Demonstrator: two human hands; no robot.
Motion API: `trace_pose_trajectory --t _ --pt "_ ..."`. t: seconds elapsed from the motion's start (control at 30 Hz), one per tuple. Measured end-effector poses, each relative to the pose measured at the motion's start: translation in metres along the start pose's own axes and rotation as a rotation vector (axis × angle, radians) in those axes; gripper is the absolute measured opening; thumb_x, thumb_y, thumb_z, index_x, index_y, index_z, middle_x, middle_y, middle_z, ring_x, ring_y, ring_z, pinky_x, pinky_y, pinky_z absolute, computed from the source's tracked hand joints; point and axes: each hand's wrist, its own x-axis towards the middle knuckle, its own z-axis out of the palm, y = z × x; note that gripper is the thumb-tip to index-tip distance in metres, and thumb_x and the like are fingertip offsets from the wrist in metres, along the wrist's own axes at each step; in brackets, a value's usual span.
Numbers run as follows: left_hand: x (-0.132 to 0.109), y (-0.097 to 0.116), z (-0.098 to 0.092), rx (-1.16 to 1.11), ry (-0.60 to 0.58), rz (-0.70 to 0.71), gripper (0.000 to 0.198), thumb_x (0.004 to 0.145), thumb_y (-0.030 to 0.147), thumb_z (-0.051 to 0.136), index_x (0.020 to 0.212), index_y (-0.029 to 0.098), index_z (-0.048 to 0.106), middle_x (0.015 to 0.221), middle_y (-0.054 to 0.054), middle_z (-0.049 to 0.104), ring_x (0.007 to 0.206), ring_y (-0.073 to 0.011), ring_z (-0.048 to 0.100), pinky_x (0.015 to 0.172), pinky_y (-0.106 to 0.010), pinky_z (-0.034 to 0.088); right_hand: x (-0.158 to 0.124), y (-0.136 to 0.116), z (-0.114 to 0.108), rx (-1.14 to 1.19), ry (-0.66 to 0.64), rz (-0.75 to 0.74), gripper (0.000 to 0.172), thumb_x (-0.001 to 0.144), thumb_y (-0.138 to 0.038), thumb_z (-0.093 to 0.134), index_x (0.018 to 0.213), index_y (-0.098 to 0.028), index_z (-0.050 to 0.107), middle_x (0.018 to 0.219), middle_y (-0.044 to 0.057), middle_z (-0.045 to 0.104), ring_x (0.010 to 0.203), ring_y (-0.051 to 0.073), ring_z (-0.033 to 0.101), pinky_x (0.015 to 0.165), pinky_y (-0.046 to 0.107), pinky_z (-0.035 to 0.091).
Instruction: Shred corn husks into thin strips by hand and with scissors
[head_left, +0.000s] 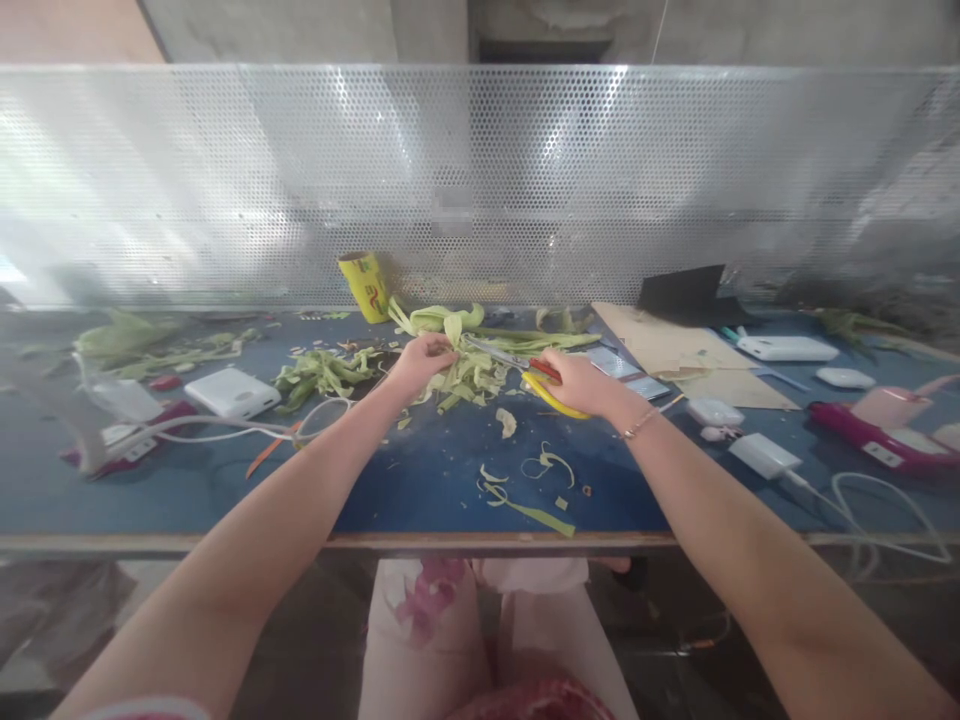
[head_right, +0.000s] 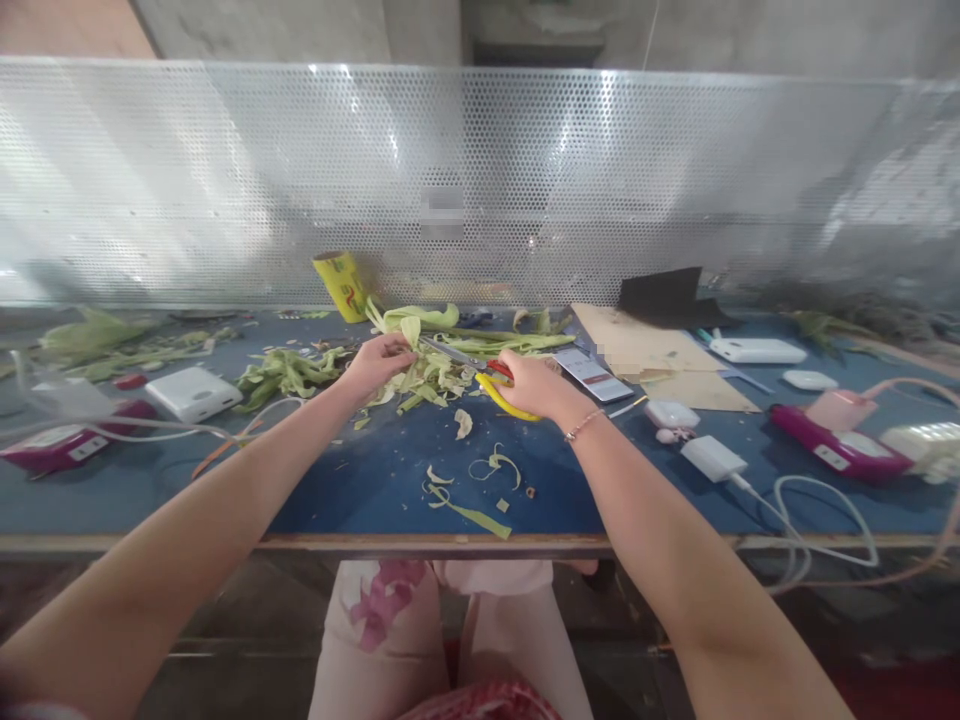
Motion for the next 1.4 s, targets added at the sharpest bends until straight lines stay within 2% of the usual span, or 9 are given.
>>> trace_pose_trajectory --t 0.2,0.43,0.63,0.77,0.9,1.1,1.17,1.27,1.4 --pt "0.001 -0.001 0.0 -0.103 -0.008 -0.01 0.03 0.051 0.024 0.076 0.074 0.013 0.06 0.067 0.001 0.062 0.059 -0.0098 0.056 0.061 -0.025 0.046 0.002 0.004 -0.001 0.005 0.066 0.081 0.031 0.082 -0.049 0.046 0.091 -0.02 0.043 0.077 0.007 0.063 0.065 0.02 0.057 0.055 0.024 0.034" --pt "-0.003 0.005 0.002 -0.385 -0.039 -0.063 0.028 0.053 0.017 0.075 0.077 0.009 0.063 0.07 -0.005 0.065 0.064 -0.013 0.06 0.068 -0.028 0.049 0.003 0.003 0.002 -0.028 0.082 0.107 0.028 0.081 -0.045 0.049 0.092 -0.019 0.043 0.081 0.009 0.064 0.071 0.022 0.06 0.056 0.025 0.035" --pt "-0.001 0.006 0.003 -0.501 0.096 -0.091 0.018 0.057 0.011 0.073 0.072 0.01 0.063 0.071 -0.004 0.065 0.067 -0.0115 0.061 0.071 -0.026 0.049 0.004 0.0 0.005 0.015 0.117 0.112 0.026 0.082 -0.043 0.048 0.092 -0.019 0.044 0.083 0.009 0.064 0.073 0.022 0.06 0.057 0.026 0.037" --pt "-0.003 0.008 0.004 -0.517 0.151 -0.155 0.016 0.059 0.008 0.071 0.073 0.011 0.064 0.071 -0.003 0.066 0.064 -0.0099 0.06 0.064 -0.023 0.049 0.004 -0.001 0.012 0.04 0.109 0.088 0.028 0.081 -0.046 0.048 0.088 -0.019 0.044 0.08 0.008 0.064 0.071 0.021 0.061 0.057 0.026 0.038" --pt "-0.005 0.008 0.007 -0.553 0.121 -0.16 0.019 0.057 0.006 0.071 0.074 0.012 0.063 0.068 -0.001 0.065 0.059 -0.0084 0.058 0.059 -0.021 0.049 0.005 -0.001 0.017 0.042 0.103 0.052 0.028 0.082 -0.047 0.048 0.086 -0.02 0.043 0.088 0.01 0.065 0.077 0.021 0.062 0.059 0.026 0.039" --pt "-0.005 0.007 0.011 -0.516 0.085 -0.102 0.022 0.053 0.008 0.073 0.071 0.012 0.061 0.064 -0.001 0.063 0.056 -0.0086 0.057 0.057 -0.021 0.049 0.003 -0.003 0.012 -0.026 0.156 0.019 0.031 0.081 -0.041 0.052 0.1 -0.018 0.046 0.1 0.011 0.065 0.086 0.023 0.062 0.065 0.027 0.041" --pt "-0.005 0.008 0.009 -0.468 0.084 -0.097 0.022 0.053 0.011 0.074 0.071 0.012 0.06 0.06 0.0 0.061 0.052 -0.0084 0.055 0.052 -0.02 0.048 0.003 -0.004 0.009 -0.046 0.169 0.037 0.034 0.08 -0.043 0.051 0.103 -0.018 0.047 0.097 0.011 0.065 0.082 0.023 0.062 0.063 0.028 0.04" --pt "-0.004 0.011 0.006 -0.397 0.146 -0.104 0.023 0.051 0.014 0.075 0.066 0.013 0.057 0.056 0.002 0.058 0.046 -0.0065 0.051 0.046 -0.019 0.044 0.004 -0.004 0.008 -0.063 0.181 0.106 0.036 0.081 -0.046 0.049 0.102 -0.017 0.047 0.088 0.01 0.065 0.074 0.024 0.061 0.058 0.028 0.037" --pt "-0.004 0.011 0.004 -0.344 0.166 -0.109 0.024 0.05 0.016 0.076 0.066 0.014 0.058 0.058 0.001 0.06 0.047 -0.0068 0.051 0.046 -0.02 0.044 0.004 0.0 0.007 -0.024 0.209 0.154 0.035 0.081 -0.045 0.048 0.101 -0.016 0.047 0.087 0.012 0.064 0.075 0.024 0.06 0.059 0.028 0.038"
